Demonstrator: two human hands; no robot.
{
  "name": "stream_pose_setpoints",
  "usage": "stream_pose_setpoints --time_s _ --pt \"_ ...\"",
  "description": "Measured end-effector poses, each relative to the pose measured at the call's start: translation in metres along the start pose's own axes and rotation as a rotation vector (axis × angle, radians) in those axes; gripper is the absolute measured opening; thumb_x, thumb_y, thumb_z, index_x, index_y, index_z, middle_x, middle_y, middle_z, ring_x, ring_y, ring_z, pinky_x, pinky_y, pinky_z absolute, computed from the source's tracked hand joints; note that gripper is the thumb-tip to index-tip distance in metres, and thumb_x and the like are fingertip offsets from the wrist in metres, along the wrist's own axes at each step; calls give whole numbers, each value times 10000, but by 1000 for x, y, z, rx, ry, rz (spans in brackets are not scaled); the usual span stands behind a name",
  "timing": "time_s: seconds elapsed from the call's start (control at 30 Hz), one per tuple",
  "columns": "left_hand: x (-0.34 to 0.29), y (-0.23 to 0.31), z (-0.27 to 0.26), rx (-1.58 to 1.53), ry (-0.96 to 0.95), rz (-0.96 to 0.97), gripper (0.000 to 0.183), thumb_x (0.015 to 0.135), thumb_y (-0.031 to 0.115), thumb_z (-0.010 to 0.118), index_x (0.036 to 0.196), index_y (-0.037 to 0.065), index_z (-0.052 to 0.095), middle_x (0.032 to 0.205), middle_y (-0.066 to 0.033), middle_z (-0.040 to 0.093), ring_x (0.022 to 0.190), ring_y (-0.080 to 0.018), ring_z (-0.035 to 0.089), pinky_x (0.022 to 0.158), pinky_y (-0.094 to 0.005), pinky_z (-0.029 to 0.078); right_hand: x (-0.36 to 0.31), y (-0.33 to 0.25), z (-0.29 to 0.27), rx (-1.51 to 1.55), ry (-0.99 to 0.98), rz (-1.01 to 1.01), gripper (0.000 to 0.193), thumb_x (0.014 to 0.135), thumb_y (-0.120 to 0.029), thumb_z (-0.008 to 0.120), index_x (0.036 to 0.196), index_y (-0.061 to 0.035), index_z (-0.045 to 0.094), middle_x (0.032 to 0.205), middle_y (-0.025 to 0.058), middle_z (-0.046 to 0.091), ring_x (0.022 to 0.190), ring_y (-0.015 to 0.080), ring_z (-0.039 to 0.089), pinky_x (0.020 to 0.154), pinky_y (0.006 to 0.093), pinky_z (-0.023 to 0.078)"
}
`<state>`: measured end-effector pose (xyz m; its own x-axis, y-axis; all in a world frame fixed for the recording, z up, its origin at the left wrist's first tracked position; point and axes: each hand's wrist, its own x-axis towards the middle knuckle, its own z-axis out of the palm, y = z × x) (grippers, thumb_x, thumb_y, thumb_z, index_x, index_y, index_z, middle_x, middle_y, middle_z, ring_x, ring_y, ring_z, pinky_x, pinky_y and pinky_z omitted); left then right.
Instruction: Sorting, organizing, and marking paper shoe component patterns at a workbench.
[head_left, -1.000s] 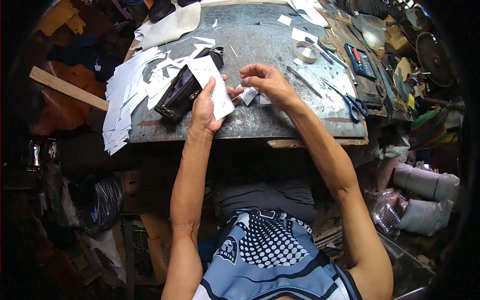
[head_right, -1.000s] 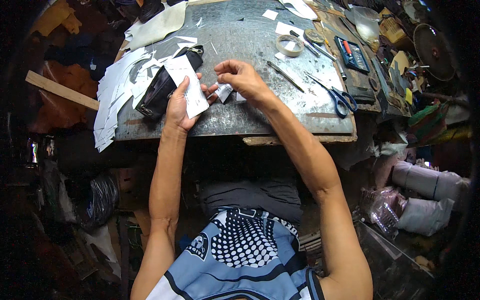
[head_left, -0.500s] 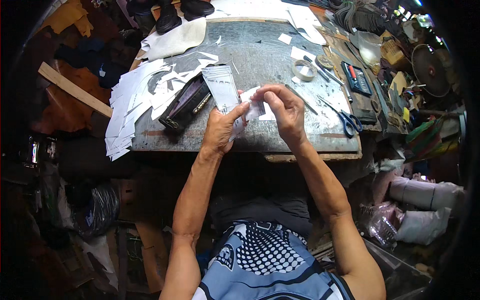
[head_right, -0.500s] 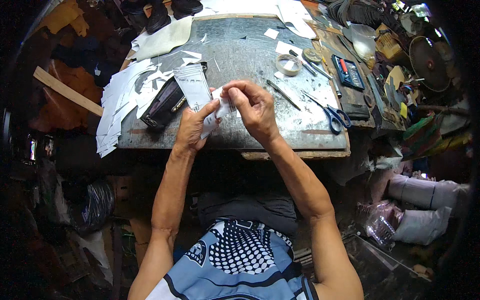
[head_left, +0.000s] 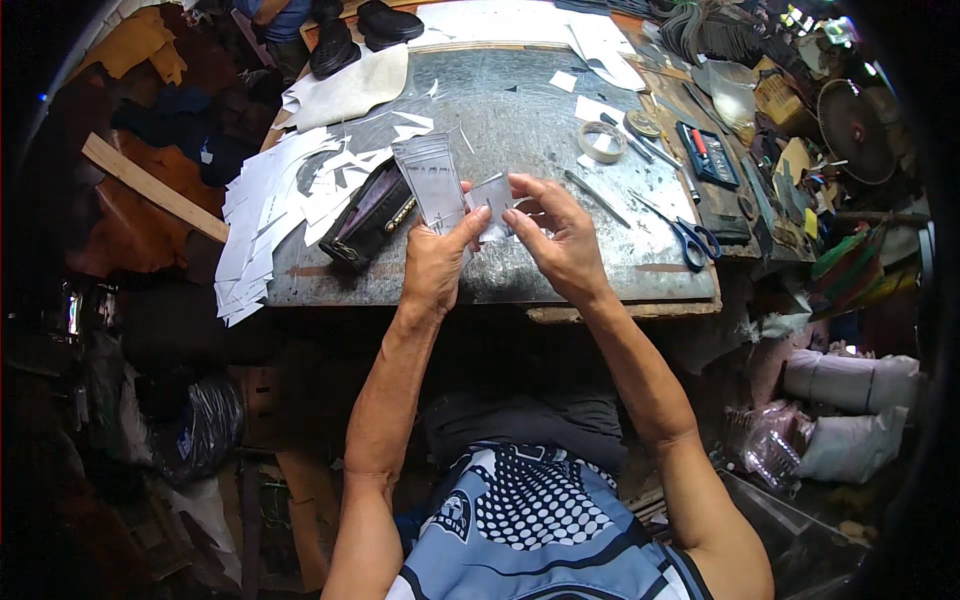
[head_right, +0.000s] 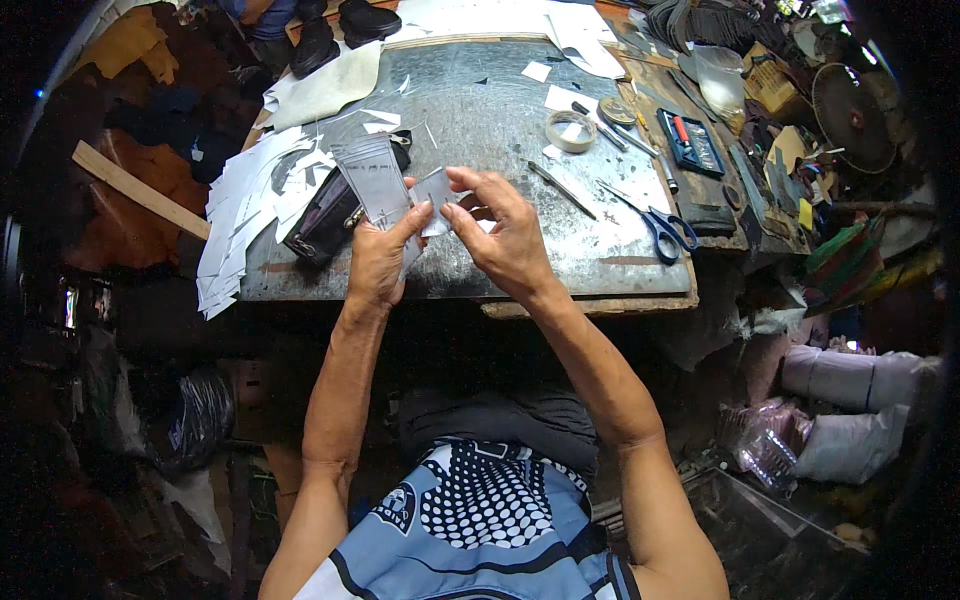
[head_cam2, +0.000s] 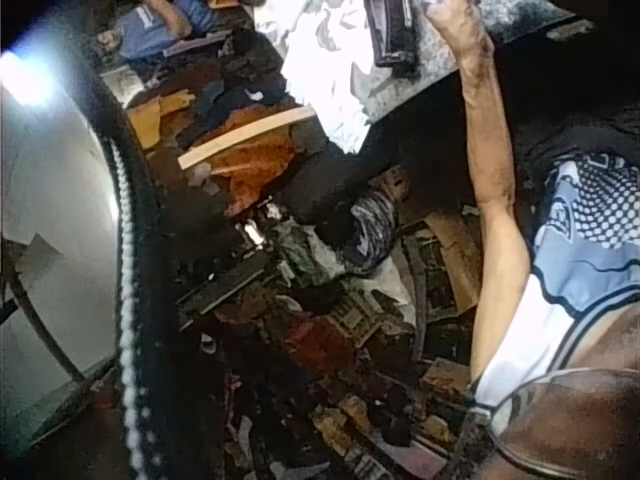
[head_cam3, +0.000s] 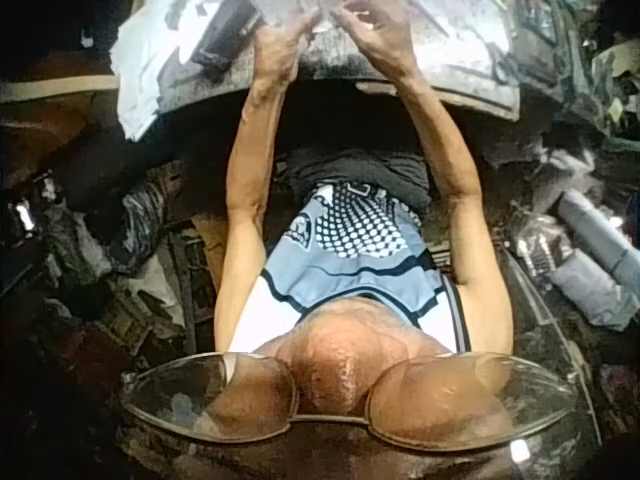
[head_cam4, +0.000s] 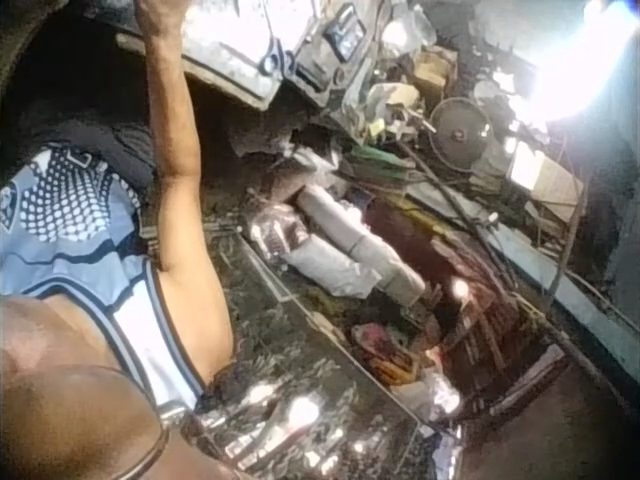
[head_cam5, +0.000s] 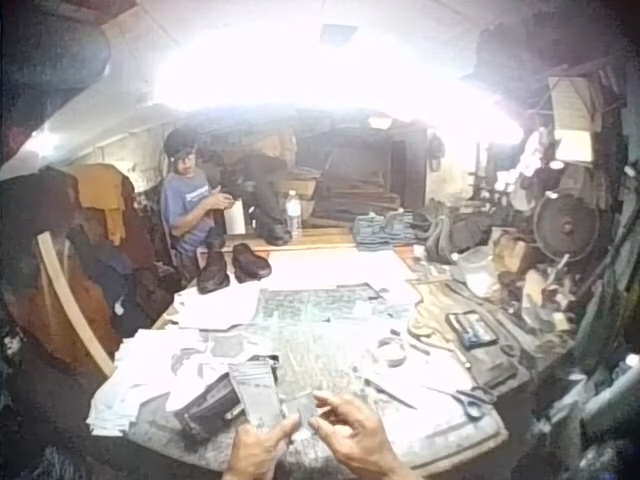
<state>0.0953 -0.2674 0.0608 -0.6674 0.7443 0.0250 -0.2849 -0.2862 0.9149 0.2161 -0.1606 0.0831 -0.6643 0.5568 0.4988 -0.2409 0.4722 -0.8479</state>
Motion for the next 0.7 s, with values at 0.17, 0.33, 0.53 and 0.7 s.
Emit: stream_pose_setpoints --time_s 0.17,0.33,0.53,0.7 --pt "0 5 -2 -10 4 7 414 836 93 718 1203 42 535 956 -38 633 789 -102 614 623 -219 488 -6 -4 6 12 35 -14 289 853 -28 650 1140 -18 620 1030 110 619 837 154 663 717 271 553" --pt "-3 5 4 -61 63 -22 364 840 87 716 1161 22 556 874 -32 624 714 -87 578 571 -224 447 -9 -1 7 -48 7 -63 199 852 -27 651 1048 -7 635 1022 106 613 821 155 653 713 264 550" --pt "-1 4 -5 -187 31 -154 323 877 153 684 1149 30 560 851 -42 633 667 -86 586 563 -204 480 -8 4 6 -28 58 -25 96 858 -23 622 951 -1 633 1046 110 598 895 161 624 735 274 538" --pt "-1 3 -5 -175 -13 -136 343 881 159 673 1171 34 537 840 -51 636 646 -83 585 567 -199 486 -11 2 0 11 105 -66 79 863 -48 610 938 -22 615 1180 142 567 1034 239 597 921 375 468"
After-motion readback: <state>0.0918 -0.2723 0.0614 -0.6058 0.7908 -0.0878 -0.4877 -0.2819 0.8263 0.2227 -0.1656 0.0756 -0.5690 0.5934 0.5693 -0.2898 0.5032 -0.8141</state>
